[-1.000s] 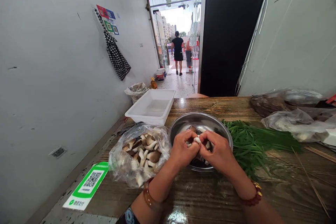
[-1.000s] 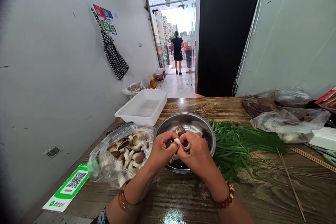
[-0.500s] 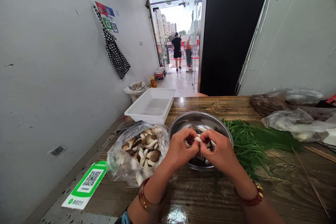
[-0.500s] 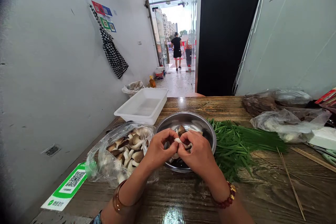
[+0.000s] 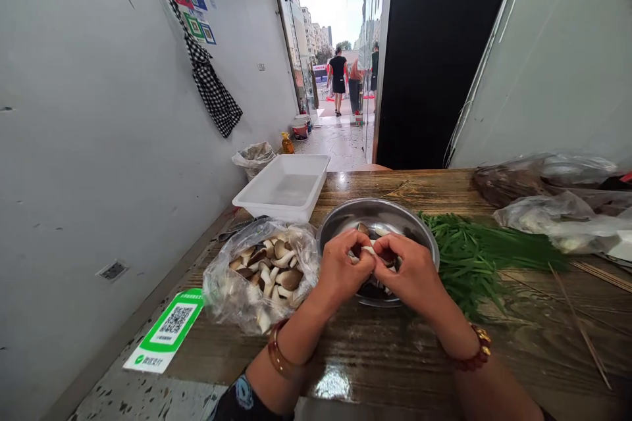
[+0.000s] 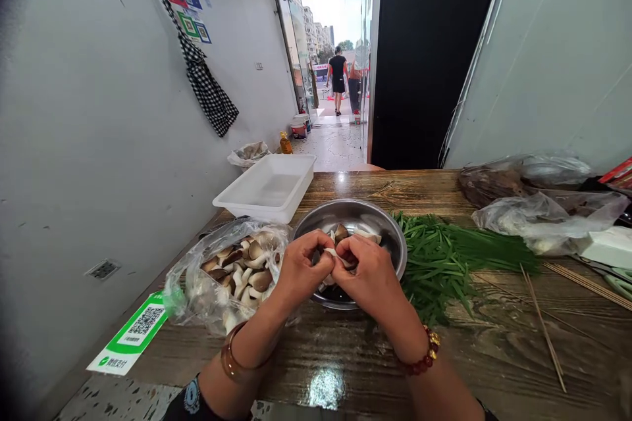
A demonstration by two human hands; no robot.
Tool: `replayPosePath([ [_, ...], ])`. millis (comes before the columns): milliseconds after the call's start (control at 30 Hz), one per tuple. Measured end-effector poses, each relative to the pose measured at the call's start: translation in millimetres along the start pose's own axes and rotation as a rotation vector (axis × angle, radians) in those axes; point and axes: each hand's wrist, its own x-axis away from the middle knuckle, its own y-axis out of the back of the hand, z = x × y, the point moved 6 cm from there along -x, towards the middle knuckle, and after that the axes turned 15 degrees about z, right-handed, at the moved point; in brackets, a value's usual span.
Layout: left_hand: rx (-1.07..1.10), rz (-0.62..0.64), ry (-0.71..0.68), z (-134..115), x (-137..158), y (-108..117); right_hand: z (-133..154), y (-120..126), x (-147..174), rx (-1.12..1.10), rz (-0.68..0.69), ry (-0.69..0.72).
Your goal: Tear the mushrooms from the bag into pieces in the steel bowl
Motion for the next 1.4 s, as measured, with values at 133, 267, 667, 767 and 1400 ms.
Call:
replayPosePath([
  [133, 0.069, -0.017, 0.012, 1, 0, -1, 5, 0, 0, -0.002, -0.016, 0.02],
  [267, 0.199, -0.01, 0.065, 9, 0, 0, 4, 2, 0, -0.048, -0.03, -0.007],
  [667, 0.277, 0.149, 0.137, 15, -3, -6, -25, 5, 3, -0.464, 0.026, -0.243],
  [767, 0.256, 0.101, 0.14, 16, -4, -4, -19, 4, 1, -0.427, 0.084, -0.158],
  [1400, 0.225, 0.147, 0.097, 16, -1, -10, -11, -1, 2, -0.232, 0.033, -0.145],
])
